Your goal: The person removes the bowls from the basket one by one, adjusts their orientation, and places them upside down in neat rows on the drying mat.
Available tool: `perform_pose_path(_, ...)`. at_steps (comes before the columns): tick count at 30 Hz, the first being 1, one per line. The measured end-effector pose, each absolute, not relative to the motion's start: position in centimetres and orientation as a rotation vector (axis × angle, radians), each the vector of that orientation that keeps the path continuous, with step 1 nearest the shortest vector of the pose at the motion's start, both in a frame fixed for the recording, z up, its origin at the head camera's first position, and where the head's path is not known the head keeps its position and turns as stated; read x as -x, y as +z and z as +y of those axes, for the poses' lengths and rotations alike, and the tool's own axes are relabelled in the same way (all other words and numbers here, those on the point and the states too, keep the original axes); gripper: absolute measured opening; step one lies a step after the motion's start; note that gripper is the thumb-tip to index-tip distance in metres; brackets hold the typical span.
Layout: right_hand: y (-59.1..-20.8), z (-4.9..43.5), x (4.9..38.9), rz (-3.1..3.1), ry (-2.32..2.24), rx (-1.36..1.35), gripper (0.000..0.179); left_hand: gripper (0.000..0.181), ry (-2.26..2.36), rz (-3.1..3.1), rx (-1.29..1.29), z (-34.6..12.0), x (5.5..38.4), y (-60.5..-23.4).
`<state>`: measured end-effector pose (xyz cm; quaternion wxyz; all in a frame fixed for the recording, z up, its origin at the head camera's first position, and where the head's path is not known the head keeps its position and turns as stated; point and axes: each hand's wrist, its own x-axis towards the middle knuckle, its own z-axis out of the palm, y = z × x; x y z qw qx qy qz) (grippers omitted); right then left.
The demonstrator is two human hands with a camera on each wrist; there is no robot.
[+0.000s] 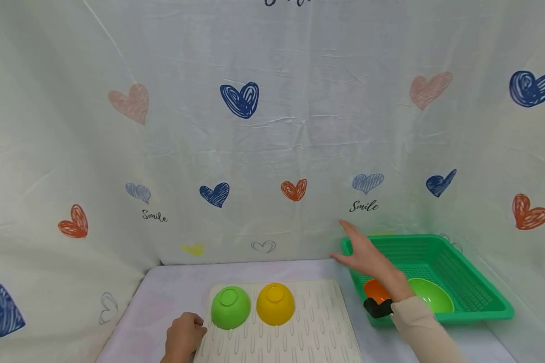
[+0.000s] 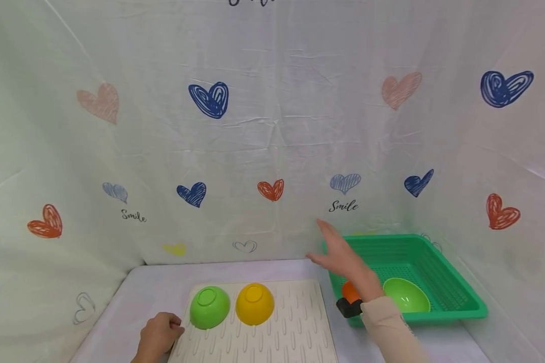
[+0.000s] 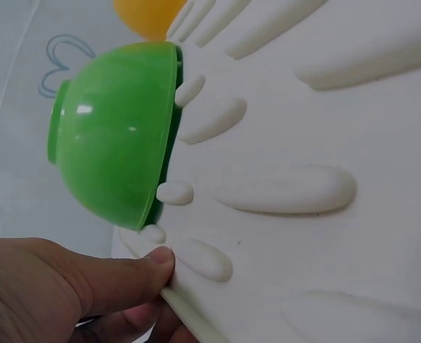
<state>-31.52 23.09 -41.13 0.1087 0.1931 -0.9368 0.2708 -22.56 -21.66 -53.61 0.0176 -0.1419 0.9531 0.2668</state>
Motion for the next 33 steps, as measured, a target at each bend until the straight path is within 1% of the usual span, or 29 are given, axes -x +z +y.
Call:
perform_pose_path(8,-42.3,28.3,32.5,-2.789,0.781,-0.458,0.096,0.015,0.826,2.95,0.458,-21.6,22.4,-53.3)
perform_pose_path(15,-44.2,31.9,32.8,-2.844,0.852,-0.405,0.09,0.014,0.842,2.946,0.454,-21.7,22.5,-53.5)
perform_pose_path(22,-45.6,33.6,33.0,-2.992,0.868,-0.386,0.085,0.015,0.834,2.928,0.459,-21.6,22.6,-53.4)
perform_pose_path(28,-46.4,34.5,33.5,-3.108,0.866,-0.386,0.076,0.015,0.823,2.931,0.47,-21.6,22.7,-53.4)
perform_pose_path(33,-46.8,34.7,33.7,-3.179,1.001,-0.392,0.068,0.014,0.819,2.94,0.492,-21.6,22.7,-53.3)
